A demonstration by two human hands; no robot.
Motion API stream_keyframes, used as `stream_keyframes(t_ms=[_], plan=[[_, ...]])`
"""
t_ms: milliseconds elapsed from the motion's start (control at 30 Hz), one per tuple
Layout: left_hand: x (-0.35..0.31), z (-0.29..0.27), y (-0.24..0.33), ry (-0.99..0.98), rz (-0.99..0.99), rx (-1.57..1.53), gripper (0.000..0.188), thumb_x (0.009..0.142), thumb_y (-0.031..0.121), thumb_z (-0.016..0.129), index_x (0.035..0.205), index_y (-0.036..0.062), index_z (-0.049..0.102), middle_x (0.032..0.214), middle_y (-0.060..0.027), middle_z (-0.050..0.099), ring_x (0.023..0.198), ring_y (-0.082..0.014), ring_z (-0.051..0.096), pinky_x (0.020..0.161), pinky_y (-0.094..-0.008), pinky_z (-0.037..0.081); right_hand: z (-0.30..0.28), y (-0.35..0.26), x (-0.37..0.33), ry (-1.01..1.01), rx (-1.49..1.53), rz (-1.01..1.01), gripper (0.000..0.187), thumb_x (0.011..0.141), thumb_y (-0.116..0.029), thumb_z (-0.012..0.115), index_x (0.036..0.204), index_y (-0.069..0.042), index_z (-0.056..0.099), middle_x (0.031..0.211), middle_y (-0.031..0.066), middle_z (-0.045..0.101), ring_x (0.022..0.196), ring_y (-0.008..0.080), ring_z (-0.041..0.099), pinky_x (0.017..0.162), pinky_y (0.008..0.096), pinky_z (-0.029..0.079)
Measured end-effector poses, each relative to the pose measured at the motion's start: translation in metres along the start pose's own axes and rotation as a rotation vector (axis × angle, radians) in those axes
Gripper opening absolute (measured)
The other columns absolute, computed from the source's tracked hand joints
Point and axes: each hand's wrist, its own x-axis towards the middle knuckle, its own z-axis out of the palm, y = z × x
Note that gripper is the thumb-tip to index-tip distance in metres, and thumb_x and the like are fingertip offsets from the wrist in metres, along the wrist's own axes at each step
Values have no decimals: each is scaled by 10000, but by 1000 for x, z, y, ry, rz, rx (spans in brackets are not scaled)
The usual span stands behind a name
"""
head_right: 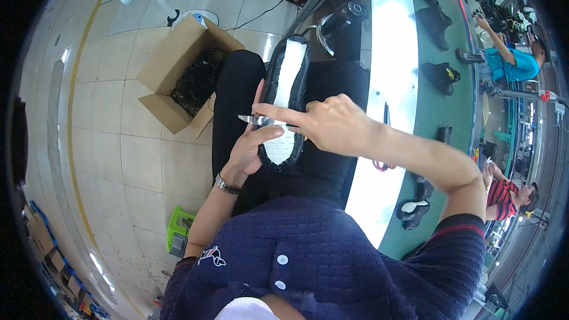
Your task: Trimming excess material and checking the lining of shoes during the manufacturing process.
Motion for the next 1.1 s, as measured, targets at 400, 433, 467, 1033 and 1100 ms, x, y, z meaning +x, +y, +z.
stream_keyframes(t_ms=[400,433,467,1033,1100], plan=[[3,-1,19,-90,-26,-15,1050,792,15,705,1554,285,34,1486,-129,328,1297,-222,437,1033,-365,405,-2,-3,-6,-66,-66,87,690,906,-185,621,1501,-263,280,671,70,641,488,236,613,448,353,501],[2,-1,19,-89,-45,-20,1051,791,-5,695,1554,285,33,1485,-119,334,1295,-220,439,1033,-362,404,-3,-6,-9,16,-13,77,692,911,-196,616,1505,-262,267,685,83,651,494,247,619,452,361,504],[0,-1,18,-62,-70,8,1055,787,-18,688,1554,284,31,1474,-112,348,1286,-218,450,1025,-355,408,8,-6,-12,218,103,29,675,917,-205,605,1502,-252,271,709,96,665,511,260,632,454,373,506],[-13,-14,-5,-216,-43,-220,722,977,449,476,1536,272,56,1441,-139,398,1205,-336,532,926,-603,485,20,-2,-12,-81,-23,105,672,926,-213,589,1505,-274,253,678,110,650,478,250,625,414,356,480],[-16,-11,-11,-111,23,-80,653,1014,390,411,1539,257,46,1450,-147,384,1222,-351,520,939,-606,477,23,-4,-12,-49,27,119,678,912,-205,614,1500,-232,277,727,116,676,496,252,632,425,357,481]])
